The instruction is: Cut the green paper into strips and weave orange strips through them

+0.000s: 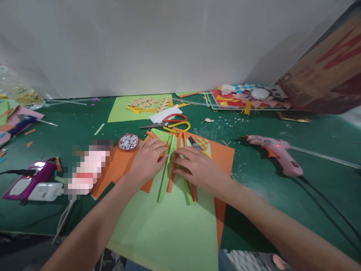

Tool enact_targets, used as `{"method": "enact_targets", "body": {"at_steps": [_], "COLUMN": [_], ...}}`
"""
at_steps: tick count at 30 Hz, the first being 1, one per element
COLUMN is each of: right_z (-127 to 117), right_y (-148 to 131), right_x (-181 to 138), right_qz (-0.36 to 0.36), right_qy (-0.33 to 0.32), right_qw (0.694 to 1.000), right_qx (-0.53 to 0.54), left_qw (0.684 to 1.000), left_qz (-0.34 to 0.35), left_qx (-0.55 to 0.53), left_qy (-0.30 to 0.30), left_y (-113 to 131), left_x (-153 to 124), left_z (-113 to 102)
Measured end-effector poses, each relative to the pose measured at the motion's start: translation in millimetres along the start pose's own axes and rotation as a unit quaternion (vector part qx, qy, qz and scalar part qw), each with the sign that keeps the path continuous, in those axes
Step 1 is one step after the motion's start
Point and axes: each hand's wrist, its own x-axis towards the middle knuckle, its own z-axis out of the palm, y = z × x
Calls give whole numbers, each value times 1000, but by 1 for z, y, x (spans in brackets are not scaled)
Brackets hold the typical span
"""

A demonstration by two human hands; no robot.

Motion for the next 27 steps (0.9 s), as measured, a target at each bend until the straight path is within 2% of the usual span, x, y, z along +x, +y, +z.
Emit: {"method": "enact_targets", "body": {"at_steps": [5, 8, 12, 15, 17, 20, 23, 27], "right_z": [-3, -5, -6, -6, -7, -7, -5, -4], "right_y": [-4, -4, 0, 3, 5, 6, 4, 1], "right_x": [1, 1, 1, 1, 0, 0, -1, -1], "right_qz": [-20, -20, -8, 4, 15, 41, 31, -12], "right_qy": [-16, 9, 19, -8, -8, 20, 27, -12], "right_qw": [999, 998, 999, 999, 999, 999, 999, 1000], "right_qx": [40, 51, 35, 31, 33, 20, 4, -17], "left_qw": [999, 997, 997, 994, 988, 957, 899, 851], "left_qz": [3, 9, 26, 13, -15, -118, -229, -262], "left_qx": [-30, -56, -78, -111, -150, -243, -351, -439], "left_qy": [24, 42, 9, 2, 34, 104, 127, 122], "left_y": [-1, 2, 5, 7, 9, 11, 12, 10], "left_x": [0, 0, 0, 1, 2, 5, 8, 9], "left_z": [-2, -4, -3, -4, -7, -16, -23, -25]}}
